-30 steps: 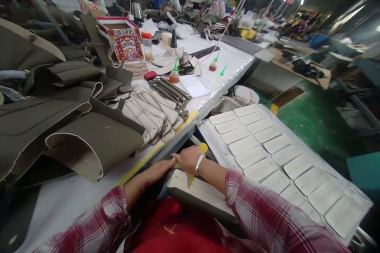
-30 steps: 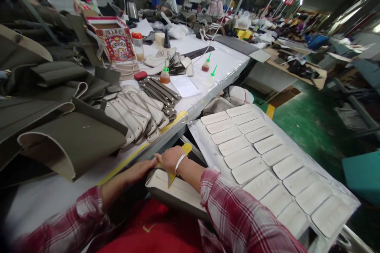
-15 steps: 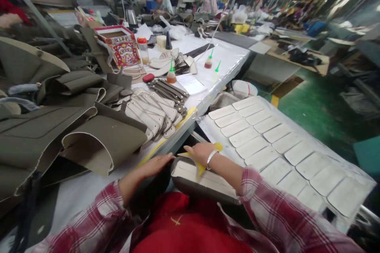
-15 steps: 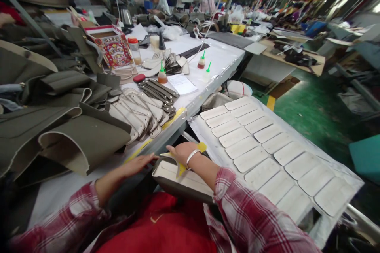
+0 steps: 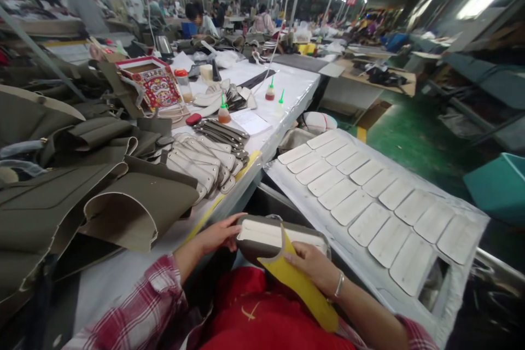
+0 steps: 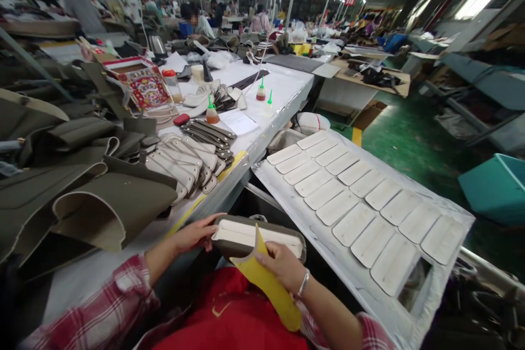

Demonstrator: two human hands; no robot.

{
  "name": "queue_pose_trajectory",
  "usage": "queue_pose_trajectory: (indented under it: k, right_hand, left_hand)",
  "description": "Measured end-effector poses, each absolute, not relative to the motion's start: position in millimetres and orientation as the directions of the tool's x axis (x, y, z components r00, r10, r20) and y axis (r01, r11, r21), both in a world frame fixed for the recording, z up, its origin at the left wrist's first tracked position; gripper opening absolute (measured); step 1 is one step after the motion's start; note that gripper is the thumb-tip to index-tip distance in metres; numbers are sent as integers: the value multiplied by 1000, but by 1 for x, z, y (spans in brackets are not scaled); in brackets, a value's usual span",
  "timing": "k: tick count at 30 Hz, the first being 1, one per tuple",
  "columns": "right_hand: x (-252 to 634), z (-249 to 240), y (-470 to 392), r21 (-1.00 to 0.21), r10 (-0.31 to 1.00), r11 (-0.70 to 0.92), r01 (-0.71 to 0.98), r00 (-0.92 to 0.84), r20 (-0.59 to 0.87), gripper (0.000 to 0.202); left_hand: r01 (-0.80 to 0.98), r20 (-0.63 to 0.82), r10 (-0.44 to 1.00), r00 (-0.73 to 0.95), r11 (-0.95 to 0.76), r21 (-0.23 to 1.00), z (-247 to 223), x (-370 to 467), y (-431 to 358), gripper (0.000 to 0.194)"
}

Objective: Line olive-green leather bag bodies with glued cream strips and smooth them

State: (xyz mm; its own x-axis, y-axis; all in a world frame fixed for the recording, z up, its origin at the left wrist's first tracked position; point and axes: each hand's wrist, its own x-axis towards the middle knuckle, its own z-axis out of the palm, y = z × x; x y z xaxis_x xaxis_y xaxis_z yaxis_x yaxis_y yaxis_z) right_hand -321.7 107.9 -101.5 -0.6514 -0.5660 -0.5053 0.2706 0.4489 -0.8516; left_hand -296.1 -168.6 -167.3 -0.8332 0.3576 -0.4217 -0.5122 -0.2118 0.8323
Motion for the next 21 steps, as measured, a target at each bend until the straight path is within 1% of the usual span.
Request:
queue_pose_trajectory:
  k: [3,7,10,14,16,18,21]
  right_hand:
    - [-305,-111,96,-868,-552,385,314,-675,-489,42]
    - [-291,-113,85,-875,-561,255,412,-674,-481,41]
    - [-285,-117,82,-872,-534,254,419,-691,-488,42]
    - [-277,-129,78,-855,-449,293,427,-729,-517,47]
    - [-272,-135,75,-855,-424,275,440,-742,-518,49]
    - [-267,-138,73,-854,-429,228,467,-739,-519,50]
    - [-260,-141,71,-847,-448,154,509,-728,-519,52]
  left_hand:
    - [-471,-409,322,-854,-146,870,-164,-295,-168,64]
    - [-452,-399,305,-865,-126,883,-162,-293,-164,62]
    - [-469,-417,296,-859,-128,874,-159,-291,-161,63]
    - [-480,-435,266,-860,-135,867,-157,-288,-160,64]
    - [-495,-447,274,-852,-139,858,-158,-285,-160,65]
    - [-530,-461,299,-836,-219,819,-160,-281,-158,65]
    - [-555,-438,343,-831,-453,698,-163,-275,-150,60]
